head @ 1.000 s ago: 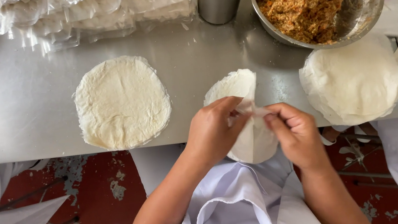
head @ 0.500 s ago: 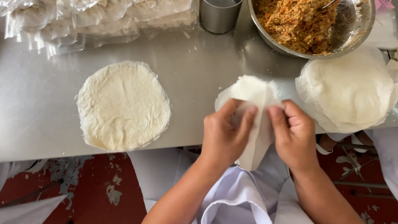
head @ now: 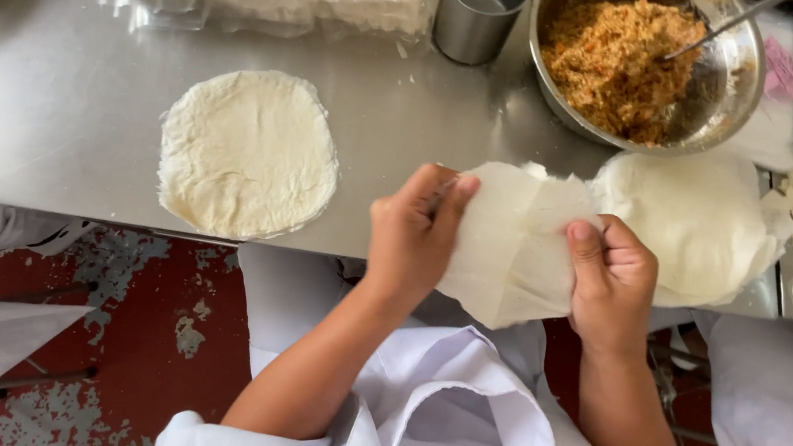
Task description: The person separates and prepares thin white food wrappers on a stainless steel table.
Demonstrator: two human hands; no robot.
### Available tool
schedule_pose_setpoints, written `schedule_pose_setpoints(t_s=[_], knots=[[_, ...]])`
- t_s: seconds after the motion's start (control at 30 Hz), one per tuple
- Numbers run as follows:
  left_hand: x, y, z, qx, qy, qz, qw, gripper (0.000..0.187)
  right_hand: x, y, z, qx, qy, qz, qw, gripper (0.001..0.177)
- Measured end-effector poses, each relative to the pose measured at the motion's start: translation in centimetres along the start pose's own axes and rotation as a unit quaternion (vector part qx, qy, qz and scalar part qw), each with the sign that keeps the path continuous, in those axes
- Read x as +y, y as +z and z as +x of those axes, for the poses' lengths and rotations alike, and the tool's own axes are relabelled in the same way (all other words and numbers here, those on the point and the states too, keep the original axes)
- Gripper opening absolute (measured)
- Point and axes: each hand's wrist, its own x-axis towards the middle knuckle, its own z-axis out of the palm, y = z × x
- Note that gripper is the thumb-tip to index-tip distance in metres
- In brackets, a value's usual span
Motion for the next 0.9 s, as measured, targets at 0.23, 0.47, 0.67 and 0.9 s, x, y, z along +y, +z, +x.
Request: schedule_pose_setpoints(t_s=[0.23, 0.47, 0.67, 0.9], knots=[[2.7, -0.2, -0.6, -0.042, 0.039, -0.006, 0.998, 0.014, -2.6, 0.2, -0.4, 0.032, -0.004, 0.069, 0.997, 0.027], [3.7, 0.4, 0.7, -0.068, 0.068, -0.049, 0.994, 0.016, -3.6, 4.5, 0.7, 0.038, 0.038, 0.128, 0.99, 0.032], [3.2, -2.8, 1.6, -0.042, 0.05, -0.043, 0.997, 0.018, -6.9, 5.5, 2.5, 0.026, -0.032, 0.024, 0.999, 0.035], [-2.4, -8.7, 4.0, -0.04, -0.058, -0.061, 0.996, 0.023, -5.6, 5.4, 1.8, 0.07, 0.003, -0.049, 0.996, 0.03]])
